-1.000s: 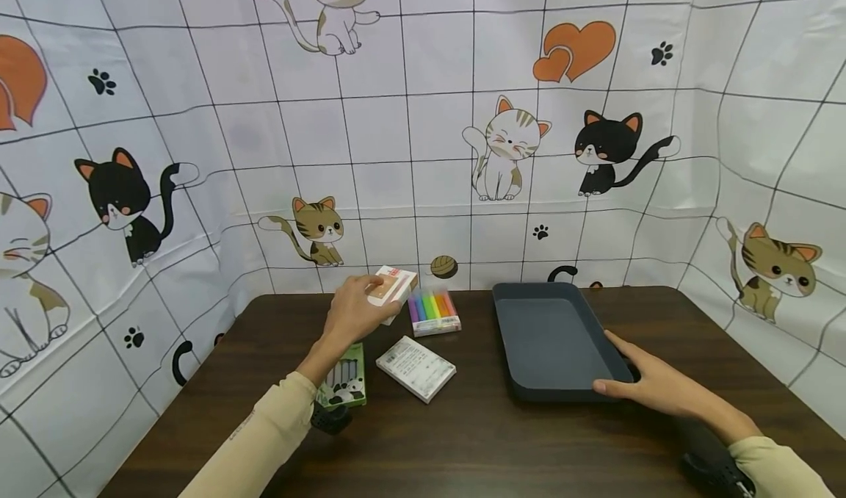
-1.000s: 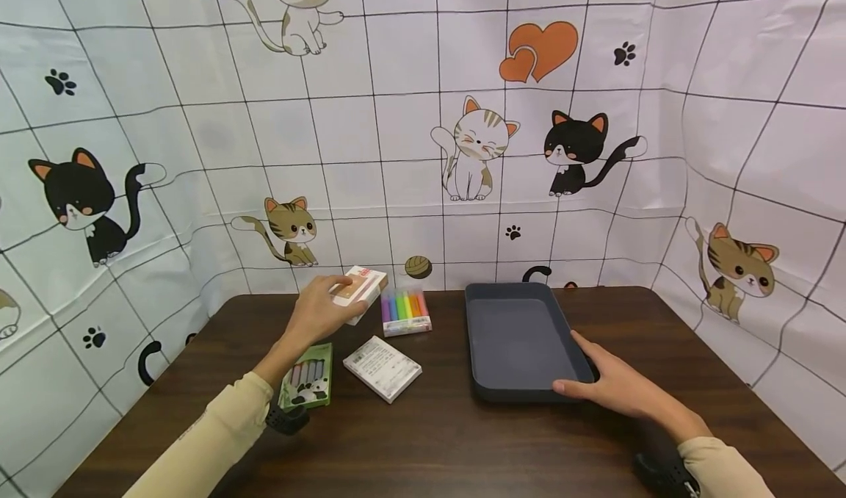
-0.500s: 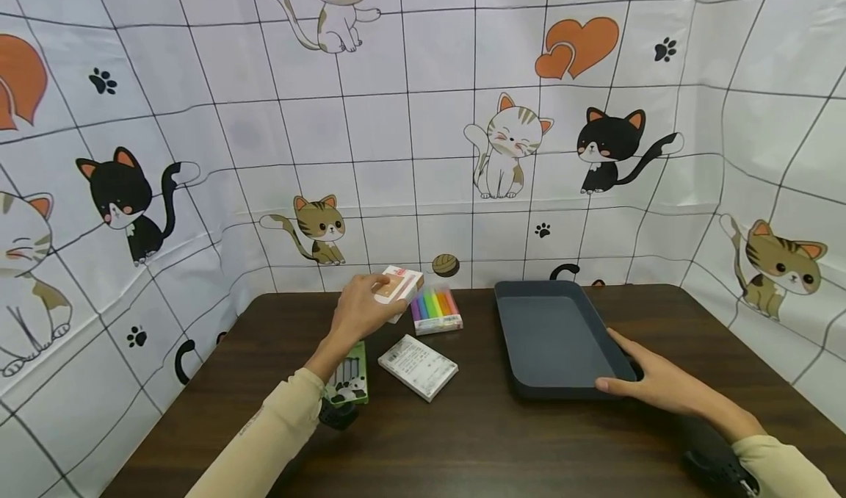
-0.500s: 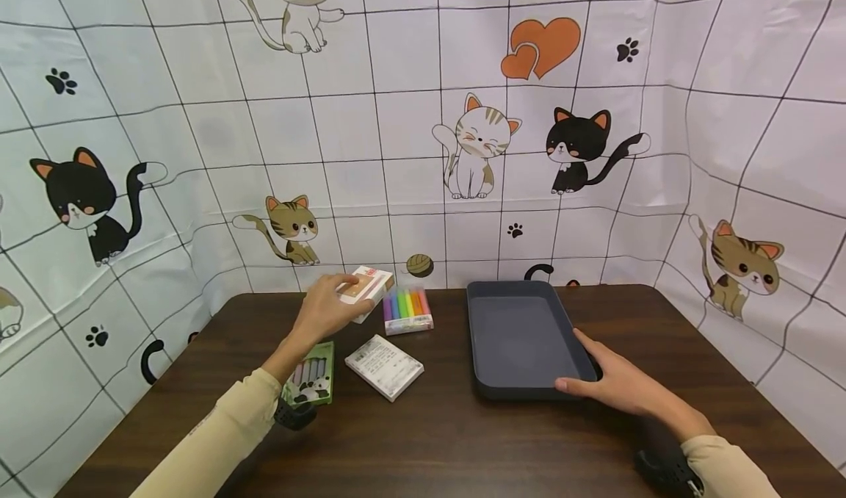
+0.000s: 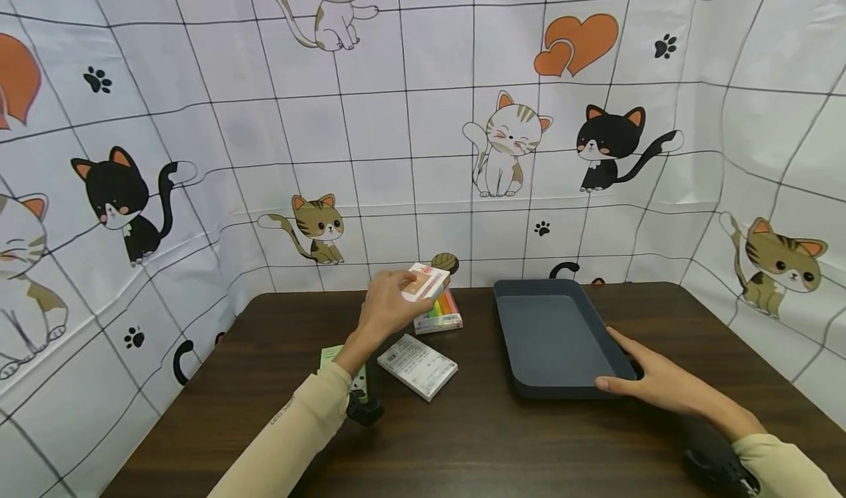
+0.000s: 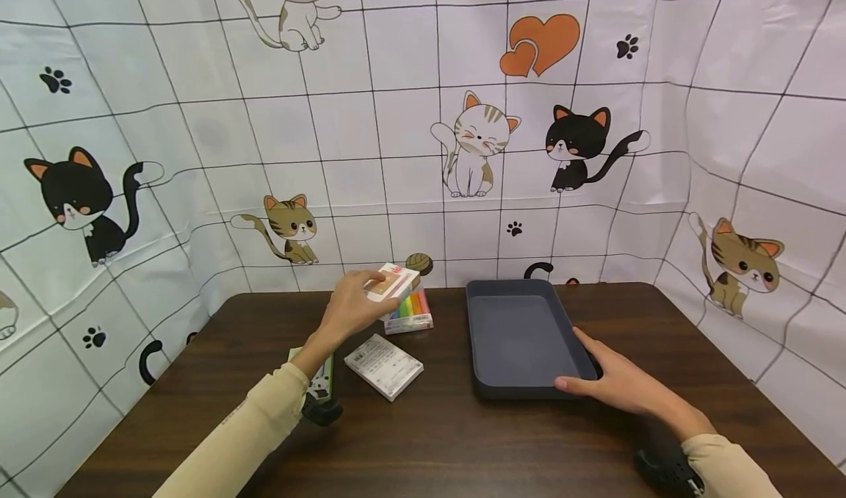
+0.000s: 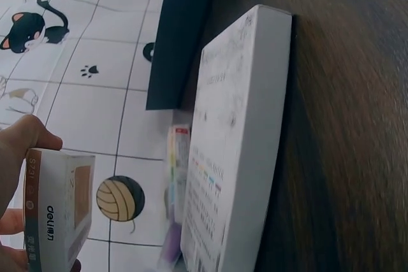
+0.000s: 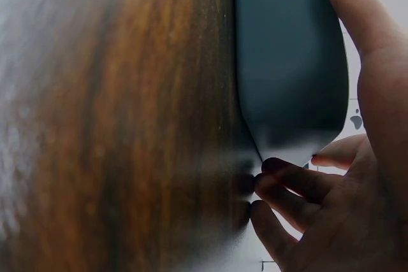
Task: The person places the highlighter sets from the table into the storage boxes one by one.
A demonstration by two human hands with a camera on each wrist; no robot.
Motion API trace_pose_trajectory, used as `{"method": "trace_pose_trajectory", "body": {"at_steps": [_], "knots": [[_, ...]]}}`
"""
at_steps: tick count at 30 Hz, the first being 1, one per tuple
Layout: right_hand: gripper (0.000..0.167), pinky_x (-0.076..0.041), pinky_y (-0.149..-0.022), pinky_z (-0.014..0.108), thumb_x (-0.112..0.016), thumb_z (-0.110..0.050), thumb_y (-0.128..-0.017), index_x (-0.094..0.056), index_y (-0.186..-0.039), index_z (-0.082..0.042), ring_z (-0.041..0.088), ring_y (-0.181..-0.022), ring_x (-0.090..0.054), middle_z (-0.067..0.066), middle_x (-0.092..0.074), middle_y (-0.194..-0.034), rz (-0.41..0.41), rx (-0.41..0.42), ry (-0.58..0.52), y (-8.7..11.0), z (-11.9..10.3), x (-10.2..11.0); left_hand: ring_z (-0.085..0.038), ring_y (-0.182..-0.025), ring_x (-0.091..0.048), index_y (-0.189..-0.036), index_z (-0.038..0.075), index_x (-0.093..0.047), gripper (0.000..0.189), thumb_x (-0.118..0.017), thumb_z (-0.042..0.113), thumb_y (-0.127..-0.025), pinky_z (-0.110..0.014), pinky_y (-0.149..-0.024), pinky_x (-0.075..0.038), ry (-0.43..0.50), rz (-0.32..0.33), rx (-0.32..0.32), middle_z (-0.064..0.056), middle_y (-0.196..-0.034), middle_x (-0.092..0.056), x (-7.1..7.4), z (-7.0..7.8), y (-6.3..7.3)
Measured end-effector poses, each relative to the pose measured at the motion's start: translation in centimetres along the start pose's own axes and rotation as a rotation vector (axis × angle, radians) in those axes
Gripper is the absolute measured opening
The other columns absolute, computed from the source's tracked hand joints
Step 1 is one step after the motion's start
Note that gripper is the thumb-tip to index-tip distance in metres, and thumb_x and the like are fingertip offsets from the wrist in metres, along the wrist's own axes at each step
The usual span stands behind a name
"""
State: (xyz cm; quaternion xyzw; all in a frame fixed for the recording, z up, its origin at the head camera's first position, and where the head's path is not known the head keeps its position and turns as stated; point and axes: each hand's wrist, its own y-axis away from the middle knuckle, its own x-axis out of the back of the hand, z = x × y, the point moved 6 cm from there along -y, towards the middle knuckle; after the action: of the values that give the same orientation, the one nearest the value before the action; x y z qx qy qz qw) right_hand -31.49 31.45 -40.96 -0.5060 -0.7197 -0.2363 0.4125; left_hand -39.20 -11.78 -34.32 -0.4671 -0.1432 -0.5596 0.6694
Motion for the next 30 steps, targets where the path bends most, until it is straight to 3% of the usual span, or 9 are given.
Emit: {"method": "trace_pose_trajectory", "body": {"at_steps": [10,19,30], "knots": [[0.097,-0.037,-0.090,0.074,-0.071,-0.045,-0.095,-0.016,-0.162,0.000,0.064,-0.133,-0.030,0.040,-0.024,-0.154,-0.012,-0.005,-0.005,0.2,0.0,-0.3,-0.029,-0.107,-0.056,-0.125,0.010,-0.072,0.061,-0.080,0.049,-0.078,-0.047,-0.085,-0.047,0.013,-0.020,-0.033,-0.014,-0.129,-0.062,-1.4,1.4,0.1],[0.097,-0.037,-0.090,0.074,-0.071,-0.044,-0.095,-0.017,-0.161,0.001,0.065,-0.133,-0.030,0.041,-0.024,-0.154,-0.006,-0.003,0.003,0.3,-0.2,-0.2,-0.029,-0.111,-0.054,-0.129,0.012,-0.070,0.064,-0.078,0.049,-0.078,-0.046,-0.088,-0.045,0.001,-0.058,-0.018,-0.012,-0.133,-0.060,-1.9,1.8,0.1],[0.098,-0.037,-0.091,0.074,-0.071,-0.044,-0.095,-0.015,-0.162,0.000,0.064,-0.133,-0.030,0.041,-0.024,-0.154,-0.005,0.002,0.004,0.0,-0.1,0.2,-0.026,-0.102,-0.056,-0.129,0.014,-0.069,0.060,-0.075,0.049,-0.081,-0.044,-0.084,-0.047,0.023,-0.086,-0.091,-0.011,-0.129,-0.061,-2.7,4.1,-0.2]]}}
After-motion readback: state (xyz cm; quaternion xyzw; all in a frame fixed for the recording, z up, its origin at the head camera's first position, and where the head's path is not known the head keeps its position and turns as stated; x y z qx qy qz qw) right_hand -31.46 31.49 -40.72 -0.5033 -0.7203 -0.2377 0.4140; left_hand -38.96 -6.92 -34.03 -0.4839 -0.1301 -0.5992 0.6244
